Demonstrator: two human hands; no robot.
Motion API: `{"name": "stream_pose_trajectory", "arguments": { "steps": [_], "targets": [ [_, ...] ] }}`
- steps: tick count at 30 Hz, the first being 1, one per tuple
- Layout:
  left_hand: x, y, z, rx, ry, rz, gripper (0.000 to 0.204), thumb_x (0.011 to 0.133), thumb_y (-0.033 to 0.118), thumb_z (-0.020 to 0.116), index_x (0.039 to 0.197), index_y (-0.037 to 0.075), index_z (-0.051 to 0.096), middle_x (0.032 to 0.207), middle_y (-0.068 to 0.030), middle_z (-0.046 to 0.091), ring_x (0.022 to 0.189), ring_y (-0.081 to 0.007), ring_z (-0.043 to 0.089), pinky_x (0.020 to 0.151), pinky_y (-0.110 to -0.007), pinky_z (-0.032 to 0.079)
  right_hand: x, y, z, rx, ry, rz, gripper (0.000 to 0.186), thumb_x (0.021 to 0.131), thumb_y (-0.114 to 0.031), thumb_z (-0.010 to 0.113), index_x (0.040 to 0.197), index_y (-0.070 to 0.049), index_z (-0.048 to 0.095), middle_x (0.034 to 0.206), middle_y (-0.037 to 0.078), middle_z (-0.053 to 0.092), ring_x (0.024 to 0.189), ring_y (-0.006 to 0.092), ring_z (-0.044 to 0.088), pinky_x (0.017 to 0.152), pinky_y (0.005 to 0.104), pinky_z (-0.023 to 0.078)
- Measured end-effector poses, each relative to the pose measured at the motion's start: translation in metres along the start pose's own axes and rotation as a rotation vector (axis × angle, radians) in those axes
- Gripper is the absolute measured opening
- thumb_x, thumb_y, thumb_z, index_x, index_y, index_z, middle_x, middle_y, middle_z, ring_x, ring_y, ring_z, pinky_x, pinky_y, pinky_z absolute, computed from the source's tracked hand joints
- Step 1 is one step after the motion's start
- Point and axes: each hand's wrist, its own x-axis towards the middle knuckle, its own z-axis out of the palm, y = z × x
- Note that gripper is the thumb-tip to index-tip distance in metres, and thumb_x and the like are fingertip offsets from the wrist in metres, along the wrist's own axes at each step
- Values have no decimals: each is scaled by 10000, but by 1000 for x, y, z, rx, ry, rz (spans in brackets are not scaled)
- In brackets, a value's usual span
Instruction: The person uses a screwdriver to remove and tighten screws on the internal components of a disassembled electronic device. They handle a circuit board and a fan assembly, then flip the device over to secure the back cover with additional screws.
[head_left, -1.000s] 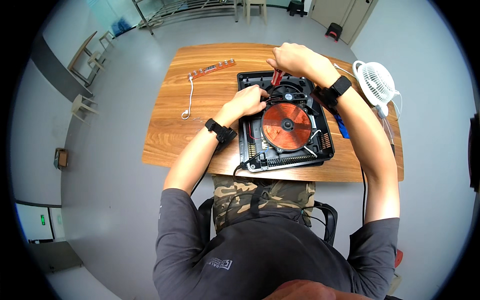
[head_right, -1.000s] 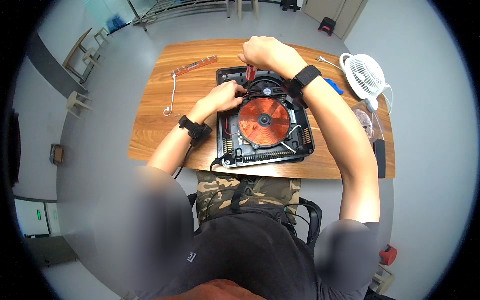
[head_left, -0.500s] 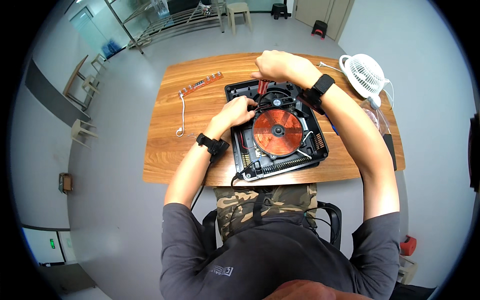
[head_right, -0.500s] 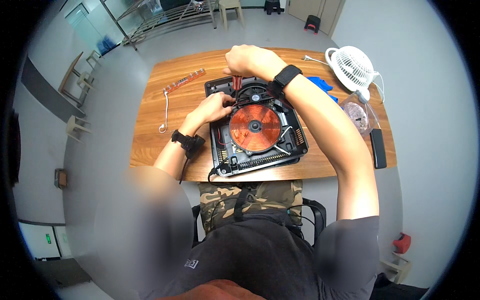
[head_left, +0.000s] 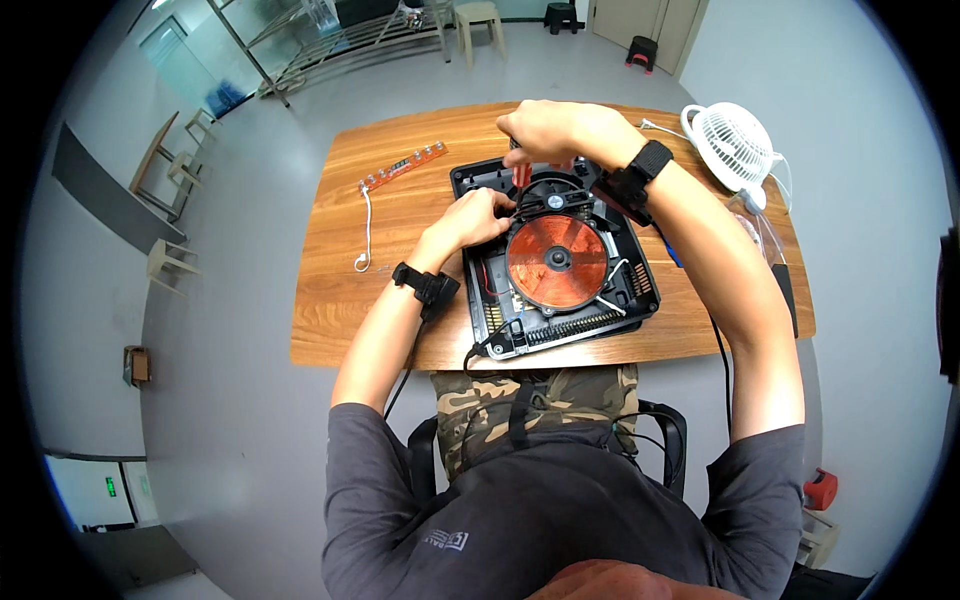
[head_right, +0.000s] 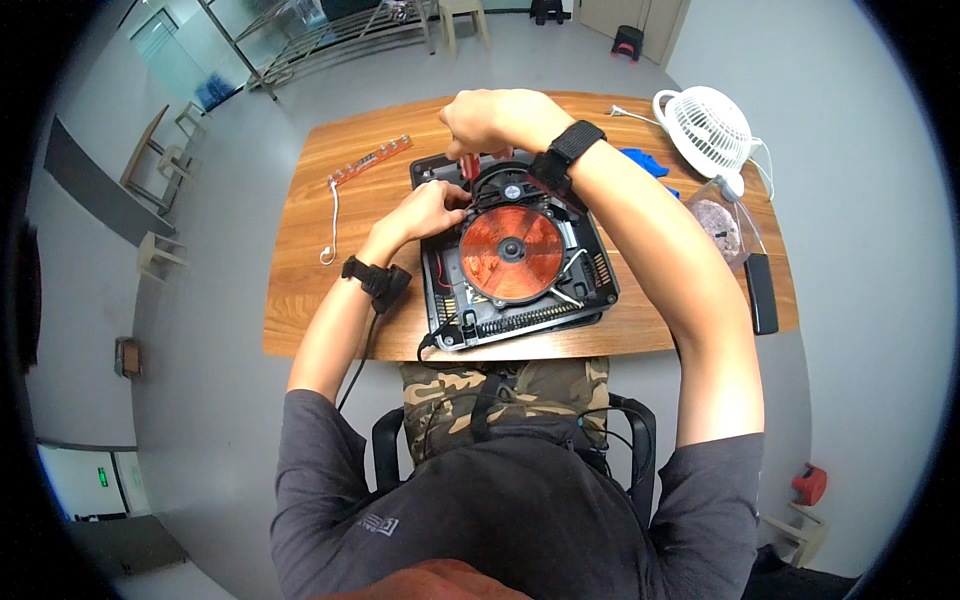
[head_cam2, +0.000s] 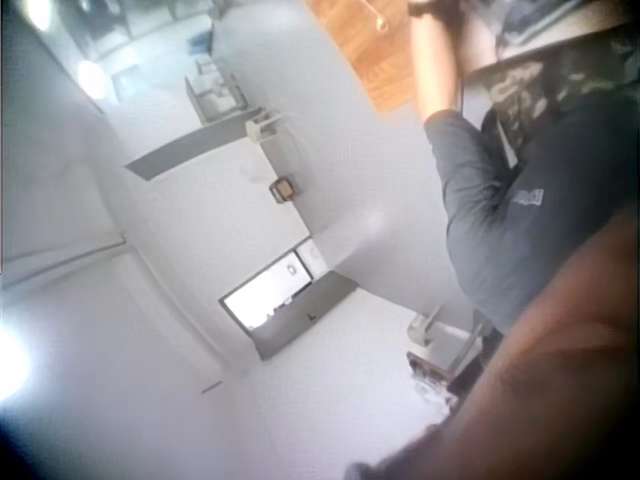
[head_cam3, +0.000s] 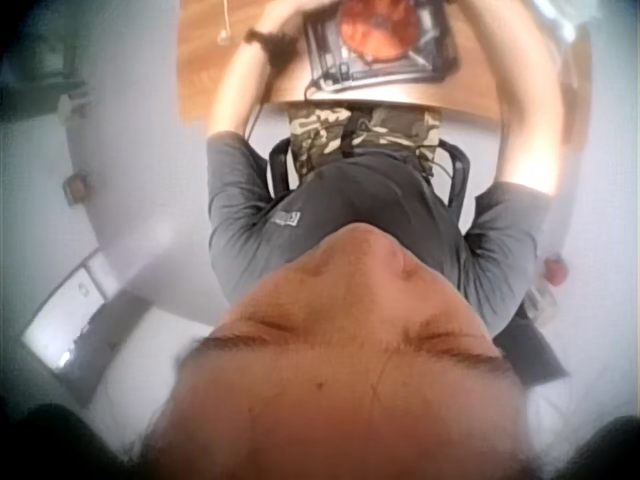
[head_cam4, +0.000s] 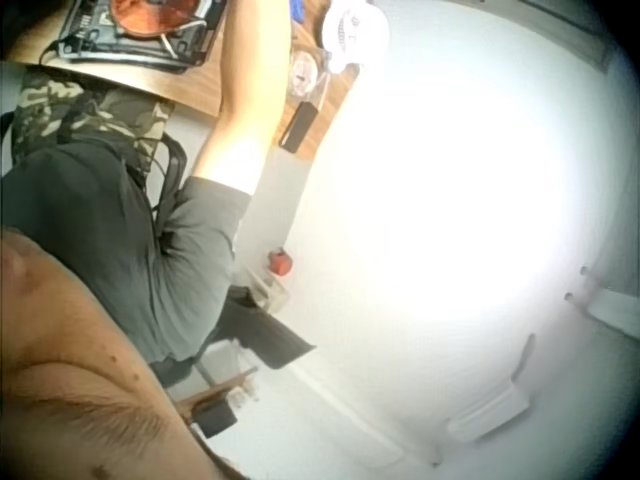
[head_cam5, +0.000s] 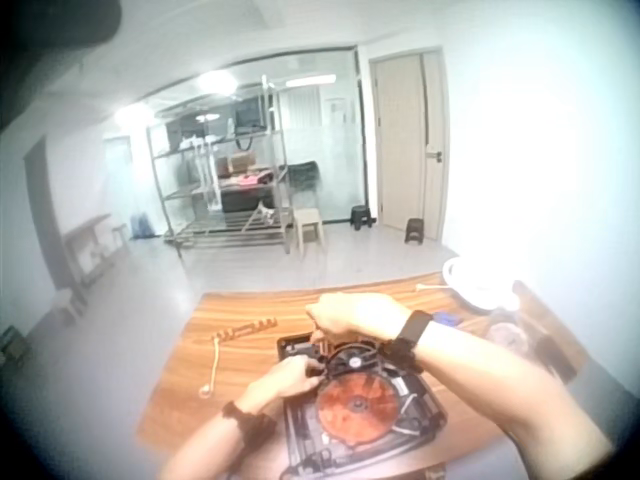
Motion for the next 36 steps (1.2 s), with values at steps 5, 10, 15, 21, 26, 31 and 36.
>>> {"name": "stream_pose_trajectory", "arguments": {
  "steps": [5,10,15,21,26,31,36],
  "targets": [
    [5,-3,3,-25,-15,-23,417,865,234,722,1230,30,731,1113,-230,742,1081,-337,713,954,-408,550,22,10,21,-176,204,-29,506,1009,-431,612,852,35,734,832,226,741,843,370,749,798,469,596],
    [-3,-1,-1,-1,-7,-23,430,876,229,723,1241,2,718,1088,-253,742,1022,-332,736,918,-402,564,8,-6,10,-169,134,50,464,980,-433,648,1075,21,680,998,239,742,994,383,726,863,462,582],
    [1,-4,3,-42,-6,-9,431,862,218,725,1237,6,719,1108,-263,733,1061,-341,726,946,-402,555,11,18,9,-115,54,-190,395,888,-263,758,1133,15,620,1015,208,720,1002,374,708,841,472,569],
    [0,-6,6,-37,13,-32,423,859,213,722,1231,12,725,1123,-259,733,1090,-351,716,981,-412,546,6,2,6,-110,125,-57,293,952,-257,694,1035,22,727,958,217,751,823,368,744,744,446,601],
    [1,-6,4,-33,1,-33,428,854,214,725,1232,13,726,1138,-255,731,1107,-348,710,994,-409,541,10,1,8,-215,157,-16,428,990,-393,647,990,25,738,973,244,741,919,401,728,813,462,591],
    [3,-5,3,-41,-11,-32,431,850,216,727,1230,12,726,1139,-250,733,1098,-343,714,985,-403,545,18,11,22,-191,224,-32,405,998,-364,656,1172,0,621,1076,246,721,990,382,714,815,476,574],
    [0,-9,6,-43,16,-18,433,855,224,722,1234,16,724,1096,-240,743,1045,-337,727,941,-405,555,12,13,10,-84,90,-190,324,976,-238,694,1112,20,553,1009,222,716,953,357,717,765,482,570]
  ]
}}
